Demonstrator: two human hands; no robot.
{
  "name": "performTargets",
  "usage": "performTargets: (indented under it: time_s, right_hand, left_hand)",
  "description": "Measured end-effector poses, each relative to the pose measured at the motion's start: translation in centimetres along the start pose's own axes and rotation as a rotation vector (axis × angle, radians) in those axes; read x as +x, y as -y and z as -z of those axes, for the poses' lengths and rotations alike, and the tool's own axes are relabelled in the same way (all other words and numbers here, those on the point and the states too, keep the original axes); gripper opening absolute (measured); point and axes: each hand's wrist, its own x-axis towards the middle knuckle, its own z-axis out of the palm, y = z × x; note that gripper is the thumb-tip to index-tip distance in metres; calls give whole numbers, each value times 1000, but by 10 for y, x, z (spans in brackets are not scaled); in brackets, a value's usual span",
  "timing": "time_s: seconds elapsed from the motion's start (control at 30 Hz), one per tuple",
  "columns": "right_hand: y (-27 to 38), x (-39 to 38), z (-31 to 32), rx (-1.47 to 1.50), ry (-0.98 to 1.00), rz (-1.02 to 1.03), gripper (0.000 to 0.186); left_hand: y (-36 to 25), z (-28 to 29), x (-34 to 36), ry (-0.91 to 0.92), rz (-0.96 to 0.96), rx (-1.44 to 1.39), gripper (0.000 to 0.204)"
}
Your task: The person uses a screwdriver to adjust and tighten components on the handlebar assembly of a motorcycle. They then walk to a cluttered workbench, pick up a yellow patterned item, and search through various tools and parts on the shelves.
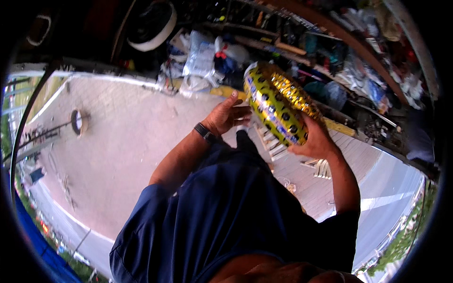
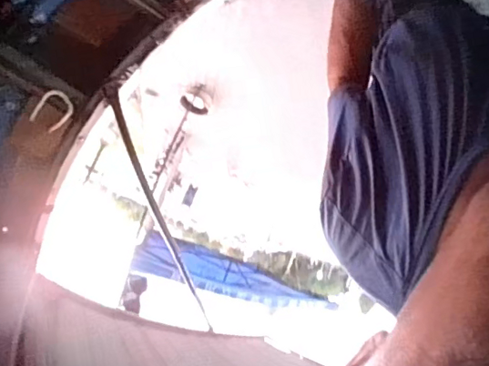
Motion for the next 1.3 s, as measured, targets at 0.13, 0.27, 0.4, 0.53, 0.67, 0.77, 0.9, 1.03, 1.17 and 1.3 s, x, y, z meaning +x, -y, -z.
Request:
performTargets:
  time_s: [0.13, 0.27, 0.4, 0.53, 0.67, 0.77, 0.9, 1.03, 1.17, 1.3]
  right_hand:
    - [16, -37, -5, -26, -45, 90, 94]
    - [30, -69, -19, -44, -145, 111, 96]
    - [77, -110, -17, -20, -197, -12, 100]
    - [103, -147, -18, -86, -392, -29, 105]
    - [109, -171, -26, -373, -611, 33, 112]
    - [117, -179, -24, -574, -806, 144, 106]
    - [119, -182, -10, -733, -1029, 299, 103]
    - [126, -188, 13, -864, -1137, 305, 100]
    - [120, -184, 42, -900, -1165, 344, 99]
    - [101, -189, 64, -885, -1183, 328, 100]
  left_hand:
    - [-26, -60, 16, 375, -44, -171, 85]
    - [-36, -87, 11, 459, 48, -224, 73]
    - [-46, -127, 0, 506, 20, -156, 67]
    - [-60, -186, -17, 573, 37, -61, 64]
    - [-84, -234, -48, 698, -76, 84, 55]
    - [-101, -269, -73, 862, -224, 189, 53]
    - [-122, -313, -106, 1009, -415, 354, 60]
    - [-130, -347, -115, 1069, -464, 317, 60]
    - [-143, -363, -101, 1121, -587, 438, 73]
    - [-142, -389, -92, 1106, -556, 483, 73]
